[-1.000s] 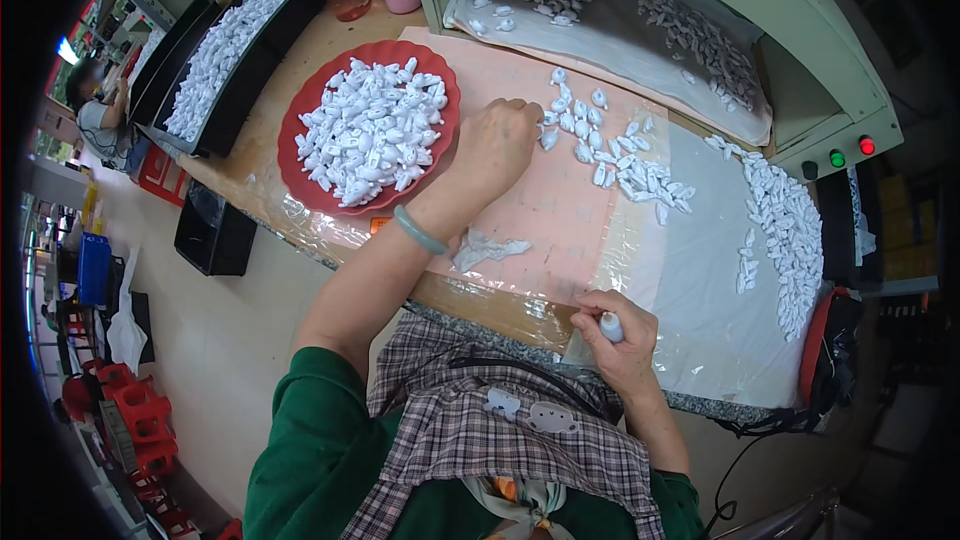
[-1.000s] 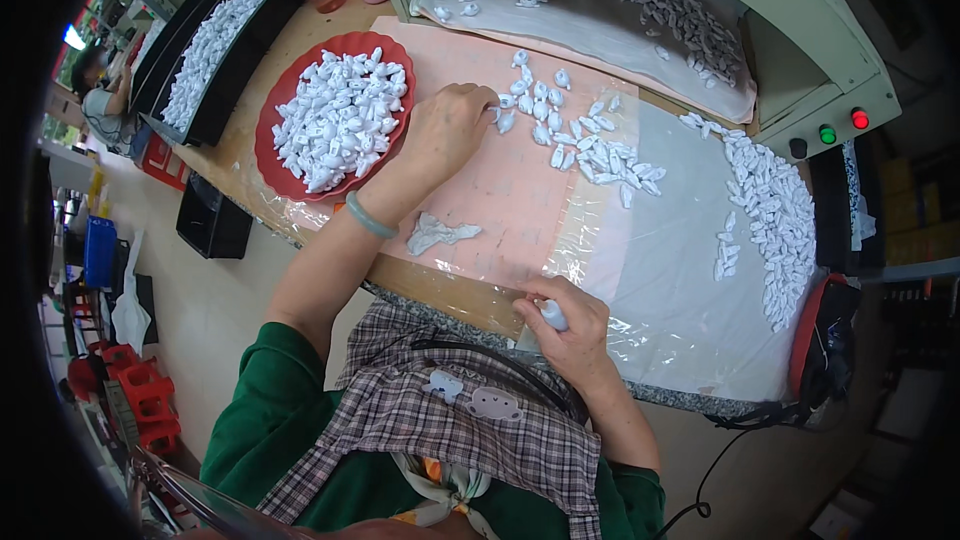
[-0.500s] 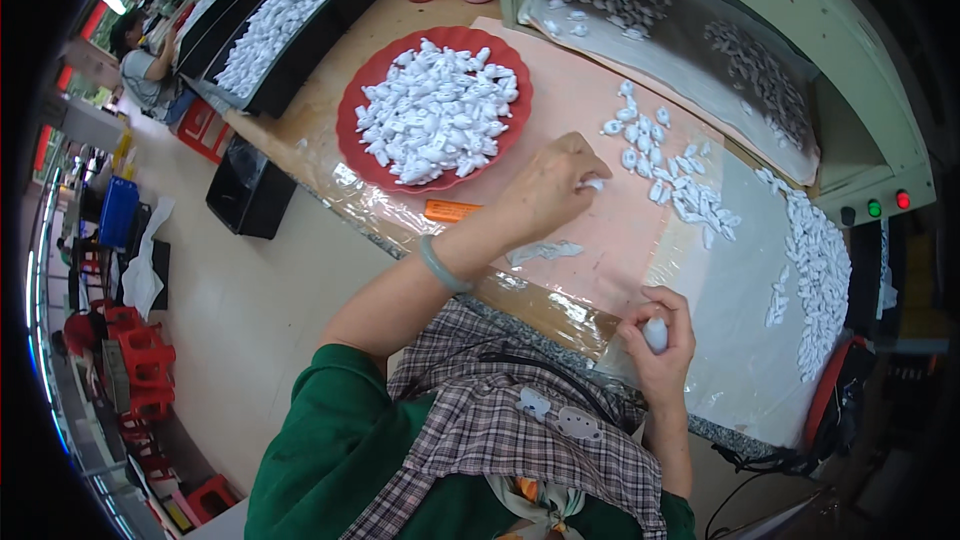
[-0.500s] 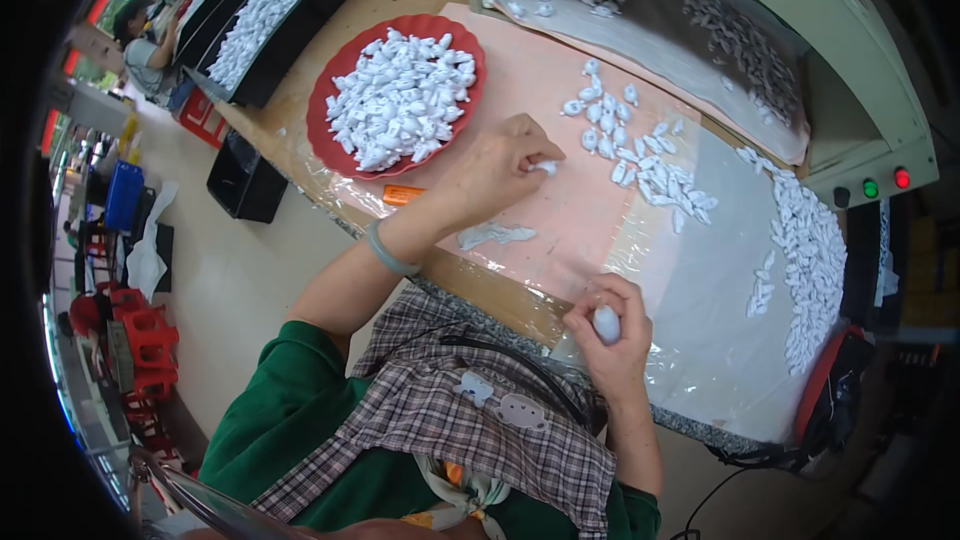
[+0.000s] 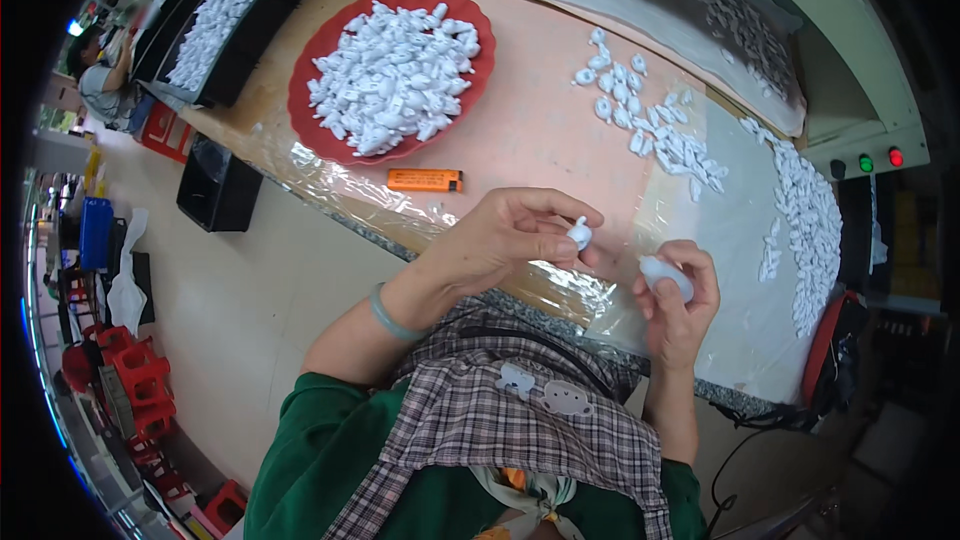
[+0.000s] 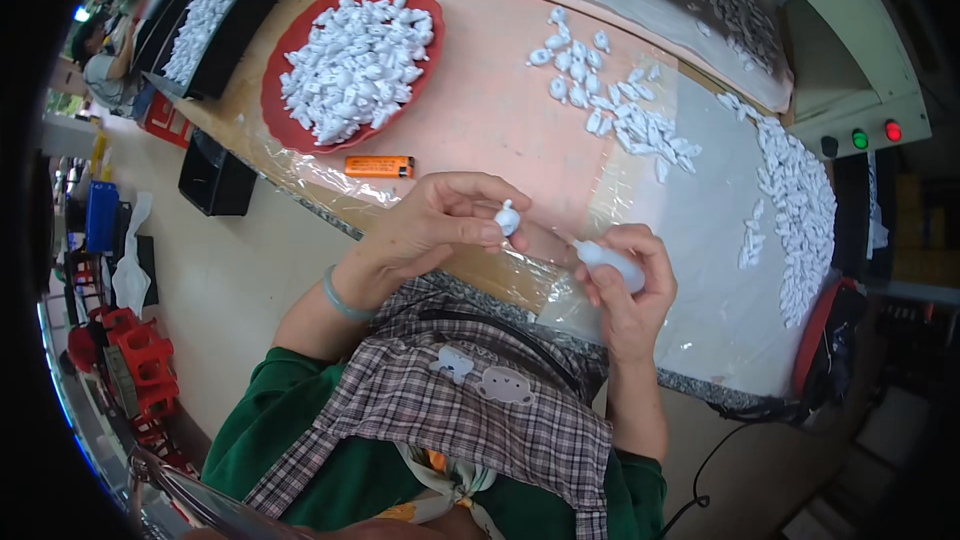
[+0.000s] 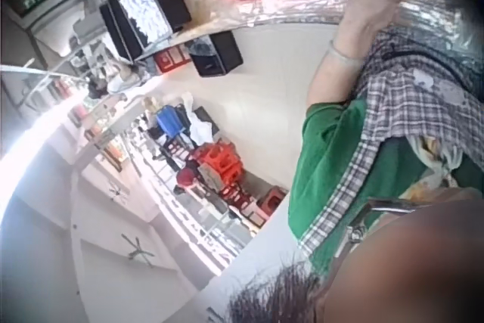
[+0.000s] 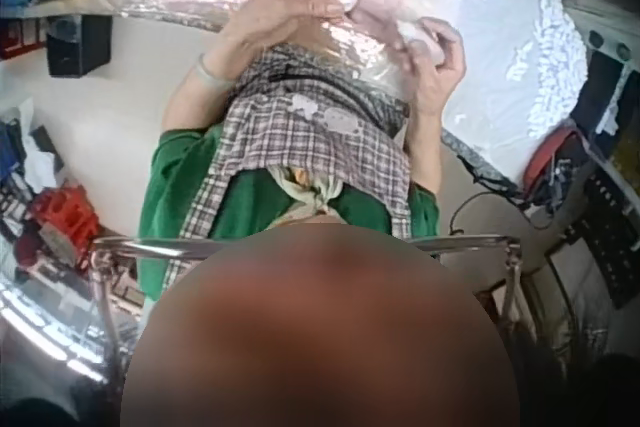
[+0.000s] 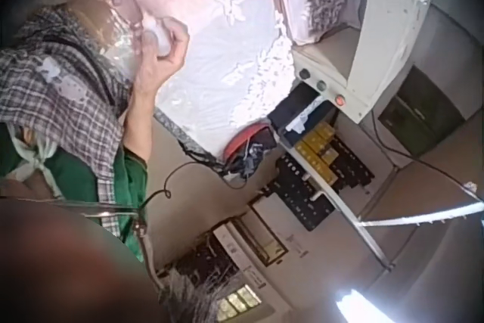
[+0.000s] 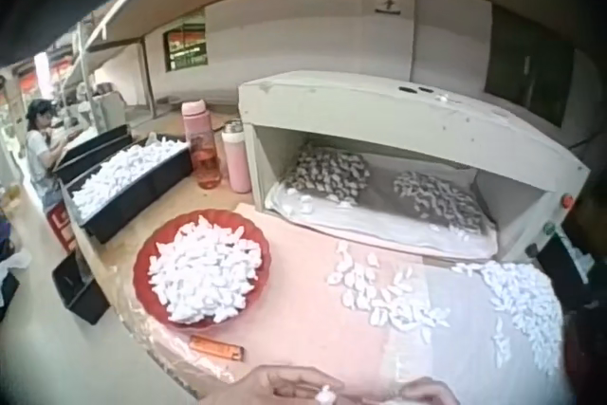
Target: Applying glue to small white plastic components and organizing them on a workbench.
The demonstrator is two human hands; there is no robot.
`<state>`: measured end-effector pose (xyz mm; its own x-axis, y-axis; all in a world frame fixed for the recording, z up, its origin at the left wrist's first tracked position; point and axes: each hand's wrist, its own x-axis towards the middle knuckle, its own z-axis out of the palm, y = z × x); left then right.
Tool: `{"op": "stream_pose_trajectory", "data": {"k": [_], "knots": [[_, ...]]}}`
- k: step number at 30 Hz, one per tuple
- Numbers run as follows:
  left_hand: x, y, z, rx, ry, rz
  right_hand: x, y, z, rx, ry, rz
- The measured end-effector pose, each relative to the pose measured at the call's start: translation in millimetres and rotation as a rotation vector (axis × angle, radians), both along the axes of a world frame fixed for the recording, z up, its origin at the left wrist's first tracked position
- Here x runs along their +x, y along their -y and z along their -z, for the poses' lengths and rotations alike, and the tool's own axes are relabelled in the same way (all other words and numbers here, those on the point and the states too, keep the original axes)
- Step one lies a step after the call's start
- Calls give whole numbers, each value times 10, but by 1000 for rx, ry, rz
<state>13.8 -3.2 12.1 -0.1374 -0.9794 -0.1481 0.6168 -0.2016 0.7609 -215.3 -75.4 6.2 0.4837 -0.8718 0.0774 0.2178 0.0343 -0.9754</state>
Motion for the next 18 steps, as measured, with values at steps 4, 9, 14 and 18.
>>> {"op": "stream_pose_trajectory", "data": {"k": [4,9,14,18], "knots": [[-122,-35,-50,38,8,-23,16,14,-36,52,109,112],[-177,-25,-15,48,-54,11,-5,22,-44,-70,25,181],[-201,-41,-25,71,-126,-3,-37,-17,-148,-182,-62,185],[-192,-39,-30,97,-134,25,-64,-34,-199,-329,-81,179]]}}
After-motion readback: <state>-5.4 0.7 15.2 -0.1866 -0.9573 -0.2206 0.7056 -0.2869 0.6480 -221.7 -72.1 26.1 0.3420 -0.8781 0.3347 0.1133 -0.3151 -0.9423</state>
